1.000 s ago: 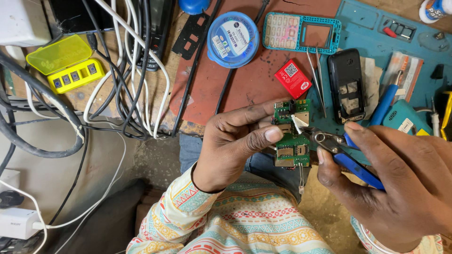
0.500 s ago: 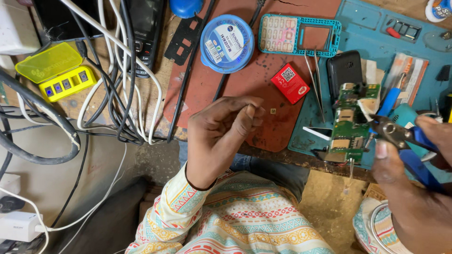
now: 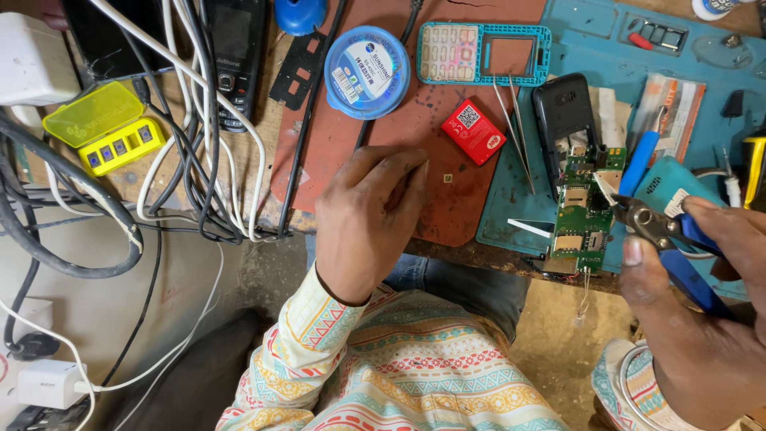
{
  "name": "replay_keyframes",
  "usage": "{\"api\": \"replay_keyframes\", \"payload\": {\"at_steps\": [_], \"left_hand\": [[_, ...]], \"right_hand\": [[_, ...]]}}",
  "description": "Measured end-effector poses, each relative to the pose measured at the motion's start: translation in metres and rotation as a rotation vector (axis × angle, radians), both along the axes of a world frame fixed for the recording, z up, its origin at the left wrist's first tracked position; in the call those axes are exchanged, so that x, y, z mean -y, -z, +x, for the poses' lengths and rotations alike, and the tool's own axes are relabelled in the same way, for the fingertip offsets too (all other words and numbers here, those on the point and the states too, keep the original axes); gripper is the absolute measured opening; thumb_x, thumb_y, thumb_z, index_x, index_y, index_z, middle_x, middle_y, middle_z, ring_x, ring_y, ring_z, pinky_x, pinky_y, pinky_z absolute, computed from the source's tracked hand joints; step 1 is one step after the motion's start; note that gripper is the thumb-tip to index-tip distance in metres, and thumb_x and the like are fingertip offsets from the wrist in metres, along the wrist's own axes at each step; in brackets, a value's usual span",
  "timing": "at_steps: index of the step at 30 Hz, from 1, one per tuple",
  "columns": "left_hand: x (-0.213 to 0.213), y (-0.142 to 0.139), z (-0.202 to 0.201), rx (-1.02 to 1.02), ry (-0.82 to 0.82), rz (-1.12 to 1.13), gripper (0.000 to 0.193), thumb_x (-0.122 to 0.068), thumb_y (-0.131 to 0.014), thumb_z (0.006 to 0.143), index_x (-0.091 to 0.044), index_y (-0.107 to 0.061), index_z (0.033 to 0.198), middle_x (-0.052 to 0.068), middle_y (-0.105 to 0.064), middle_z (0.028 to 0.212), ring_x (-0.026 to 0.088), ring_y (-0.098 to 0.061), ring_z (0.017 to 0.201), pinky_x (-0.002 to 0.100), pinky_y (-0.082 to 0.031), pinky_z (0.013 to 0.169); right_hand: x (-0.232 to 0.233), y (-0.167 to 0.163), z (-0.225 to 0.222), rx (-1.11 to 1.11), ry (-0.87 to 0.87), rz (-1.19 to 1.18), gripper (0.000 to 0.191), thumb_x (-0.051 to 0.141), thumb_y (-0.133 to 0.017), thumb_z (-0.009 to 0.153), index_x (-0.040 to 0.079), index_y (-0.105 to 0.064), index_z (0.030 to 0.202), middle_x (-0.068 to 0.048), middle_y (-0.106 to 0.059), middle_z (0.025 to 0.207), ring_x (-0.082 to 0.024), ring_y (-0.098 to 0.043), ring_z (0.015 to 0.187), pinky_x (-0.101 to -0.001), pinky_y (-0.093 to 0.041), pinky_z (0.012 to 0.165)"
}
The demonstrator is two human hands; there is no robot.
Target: The person repairs a feature phone at a cluttered workbench. They handle a green circuit board, use pliers to work on components, attach a speaker part, fit the board into the phone housing, and reassemble the phone. They then power the phone on, and the screen and backlit keypad light up as they hold the device.
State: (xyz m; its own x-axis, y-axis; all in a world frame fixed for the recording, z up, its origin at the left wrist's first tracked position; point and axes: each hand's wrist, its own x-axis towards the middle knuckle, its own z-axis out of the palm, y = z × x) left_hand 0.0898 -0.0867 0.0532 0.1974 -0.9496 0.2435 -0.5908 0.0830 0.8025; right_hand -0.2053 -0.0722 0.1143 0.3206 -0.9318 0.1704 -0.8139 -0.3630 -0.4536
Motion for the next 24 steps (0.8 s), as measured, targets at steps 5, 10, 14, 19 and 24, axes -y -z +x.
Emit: {"api": "replay_keyframes", "payload": {"at_steps": [5,10,14,19,24], "left_hand": [[0.001,0.001,0.001,0.230,0.012,-0.084,0.013,-0.013,-0.081,0.091,-0.009,-0.075,0.103,0.005,-0.069,0.101,0.027,-0.062,0.093,0.042,-0.049,0.084],[-0.001,0.000,0.002,0.391,0.022,-0.093,0.016,-0.019,-0.079,0.094,-0.013,-0.077,0.109,0.002,-0.067,0.103,0.025,-0.056,0.094,0.043,-0.040,0.083],[-0.005,-0.001,0.003,0.459,0.041,-0.067,0.029,-0.017,-0.074,0.098,-0.012,-0.074,0.126,0.002,-0.065,0.115,0.025,-0.055,0.099,0.042,-0.039,0.085],[-0.015,0.005,0.004,0.602,0.053,-0.059,0.037,-0.030,-0.071,0.102,-0.015,-0.069,0.136,0.003,-0.061,0.127,0.025,-0.054,0.113,0.045,-0.039,0.094],[-0.034,0.012,0.009,0.755,0.107,-0.057,0.053,-0.051,-0.067,0.103,-0.019,-0.066,0.145,0.006,-0.056,0.144,0.026,-0.051,0.132,0.048,-0.035,0.107]], "right_hand": [[-0.008,0.001,-0.006,-0.016,0.001,-0.048,0.051,0.003,-0.080,0.095,-0.012,-0.056,0.137,-0.025,-0.060,0.117,-0.020,-0.061,0.083,-0.0287,-0.048,0.077],[-0.015,0.004,-0.006,0.116,0.064,-0.035,0.048,0.006,-0.080,0.099,-0.007,-0.055,0.137,-0.019,-0.060,0.117,-0.017,-0.059,0.086,-0.0251,-0.046,0.078],[-0.019,0.006,-0.007,0.051,0.084,-0.071,0.048,0.006,-0.082,0.099,-0.006,-0.057,0.138,-0.019,-0.061,0.118,-0.018,-0.058,0.089,-0.0262,-0.045,0.079],[-0.018,0.005,-0.010,0.077,0.079,-0.057,0.049,0.008,-0.082,0.098,-0.005,-0.057,0.137,-0.019,-0.061,0.120,-0.017,-0.059,0.089,-0.0259,-0.045,0.078],[-0.018,0.006,-0.011,0.040,0.073,-0.070,0.050,0.007,-0.083,0.096,-0.006,-0.057,0.136,-0.020,-0.061,0.117,-0.019,-0.058,0.088,-0.0272,-0.044,0.078]]}}
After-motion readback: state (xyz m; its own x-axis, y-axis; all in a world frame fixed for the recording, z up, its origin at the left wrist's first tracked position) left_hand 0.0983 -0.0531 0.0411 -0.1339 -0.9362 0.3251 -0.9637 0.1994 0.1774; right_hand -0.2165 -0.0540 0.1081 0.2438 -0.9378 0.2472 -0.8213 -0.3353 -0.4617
